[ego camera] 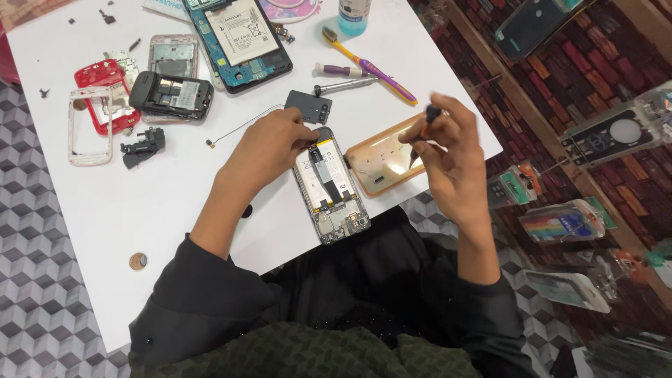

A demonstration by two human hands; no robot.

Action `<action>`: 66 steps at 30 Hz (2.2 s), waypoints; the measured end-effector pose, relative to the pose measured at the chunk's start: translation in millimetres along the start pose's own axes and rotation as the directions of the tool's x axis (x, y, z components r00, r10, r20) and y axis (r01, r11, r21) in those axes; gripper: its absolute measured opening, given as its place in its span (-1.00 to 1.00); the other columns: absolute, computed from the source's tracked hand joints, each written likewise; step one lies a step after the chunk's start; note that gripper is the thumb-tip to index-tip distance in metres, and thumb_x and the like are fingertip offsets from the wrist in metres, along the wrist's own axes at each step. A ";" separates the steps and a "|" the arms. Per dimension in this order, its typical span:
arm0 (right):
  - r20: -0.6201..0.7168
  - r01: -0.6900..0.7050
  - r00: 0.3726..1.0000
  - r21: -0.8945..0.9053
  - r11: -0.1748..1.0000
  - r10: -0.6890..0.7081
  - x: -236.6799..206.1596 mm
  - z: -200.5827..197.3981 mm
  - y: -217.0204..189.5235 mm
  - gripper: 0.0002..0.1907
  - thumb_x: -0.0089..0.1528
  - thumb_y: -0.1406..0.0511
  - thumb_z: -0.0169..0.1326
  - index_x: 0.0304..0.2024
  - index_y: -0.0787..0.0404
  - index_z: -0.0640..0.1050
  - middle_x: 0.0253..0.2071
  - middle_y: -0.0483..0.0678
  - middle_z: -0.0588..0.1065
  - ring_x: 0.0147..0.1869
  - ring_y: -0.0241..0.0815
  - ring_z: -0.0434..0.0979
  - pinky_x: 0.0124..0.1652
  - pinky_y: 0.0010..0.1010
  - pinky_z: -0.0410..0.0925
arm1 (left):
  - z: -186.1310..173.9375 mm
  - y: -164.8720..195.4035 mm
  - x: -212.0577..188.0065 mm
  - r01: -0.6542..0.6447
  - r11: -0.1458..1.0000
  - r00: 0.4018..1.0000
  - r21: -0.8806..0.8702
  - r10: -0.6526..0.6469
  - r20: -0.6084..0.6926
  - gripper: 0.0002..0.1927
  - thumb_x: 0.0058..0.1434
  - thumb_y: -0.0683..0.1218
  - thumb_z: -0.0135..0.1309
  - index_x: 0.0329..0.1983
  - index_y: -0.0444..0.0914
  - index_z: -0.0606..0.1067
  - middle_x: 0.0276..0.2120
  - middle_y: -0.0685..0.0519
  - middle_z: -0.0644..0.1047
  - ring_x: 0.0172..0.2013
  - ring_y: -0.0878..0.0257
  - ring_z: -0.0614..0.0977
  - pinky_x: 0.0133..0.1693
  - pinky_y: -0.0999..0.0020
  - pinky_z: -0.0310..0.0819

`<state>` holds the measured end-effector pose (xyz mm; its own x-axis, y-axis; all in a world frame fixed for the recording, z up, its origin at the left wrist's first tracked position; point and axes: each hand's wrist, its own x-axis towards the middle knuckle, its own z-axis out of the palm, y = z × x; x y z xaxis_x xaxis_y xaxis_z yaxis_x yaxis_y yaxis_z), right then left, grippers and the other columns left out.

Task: The person uses a screwdriver to remove screws from a black metal plate on a disassembled smartphone. They then lift the plate and set it aside, exposing the internal components of the phone.

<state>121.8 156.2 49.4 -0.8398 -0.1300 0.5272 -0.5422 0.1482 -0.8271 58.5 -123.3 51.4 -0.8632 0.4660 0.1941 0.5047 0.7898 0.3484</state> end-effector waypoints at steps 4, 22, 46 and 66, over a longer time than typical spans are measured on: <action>-0.178 0.063 0.983 0.174 0.983 -0.031 -12.1 11.4 6.2 -0.38 0.38 0.67 0.04 0.33 0.15 0.14 0.03 0.05 0.48 0.10 -0.12 0.64 0.14 -0.32 0.57 | 5.5 -3.7 2.2 0.073 0.995 0.997 -0.071 -0.070 0.037 -0.65 0.12 -0.22 0.15 -0.05 -0.05 0.69 -0.34 -0.06 0.48 -0.28 0.04 0.55 -0.21 0.15 0.45; -0.013 0.297 0.951 -0.251 0.921 -0.310 54.8 101.3 41.5 -0.42 0.32 0.54 0.21 0.29 0.18 0.26 -0.05 0.03 0.53 0.07 -0.13 0.67 0.06 -0.35 0.54 | 8.1 -15.5 5.0 0.051 0.988 0.999 -0.143 -0.048 0.020 -0.78 0.10 -0.22 0.16 -0.20 -0.19 0.70 -0.34 -0.10 0.48 -0.30 -0.01 0.57 -0.20 0.10 0.45; 0.131 0.298 0.953 -0.224 0.928 -0.274 61.6 108.9 60.4 -0.33 0.35 0.56 0.11 0.41 0.08 0.19 -0.03 0.07 0.52 -0.01 -0.07 0.70 -0.03 -0.31 0.61 | -3.1 -4.1 6.2 0.167 0.982 0.983 -0.088 -0.159 0.094 -0.47 -0.20 0.05 0.45 -0.16 -0.25 0.62 -0.25 0.04 0.51 -0.19 0.07 0.60 -0.17 0.13 0.51; 0.340 0.203 0.941 -0.571 0.795 0.004 101.1 91.6 65.2 -0.70 0.24 0.31 0.24 -0.03 0.32 0.55 -0.14 0.15 0.51 -0.01 0.16 0.51 -0.02 -0.07 0.37 | -1.9 -7.8 -0.2 0.080 0.996 0.993 -0.044 -0.076 0.085 -0.48 -0.15 0.14 0.46 -0.16 -0.20 0.68 -0.27 -0.03 0.52 -0.22 0.02 0.60 -0.19 0.10 0.47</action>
<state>4.2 62.9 30.9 -0.7819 -0.4546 0.4266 -0.6185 0.6516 -0.4392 54.8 -130.3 50.4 -0.8952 0.4370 0.0879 0.4331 0.8061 0.4032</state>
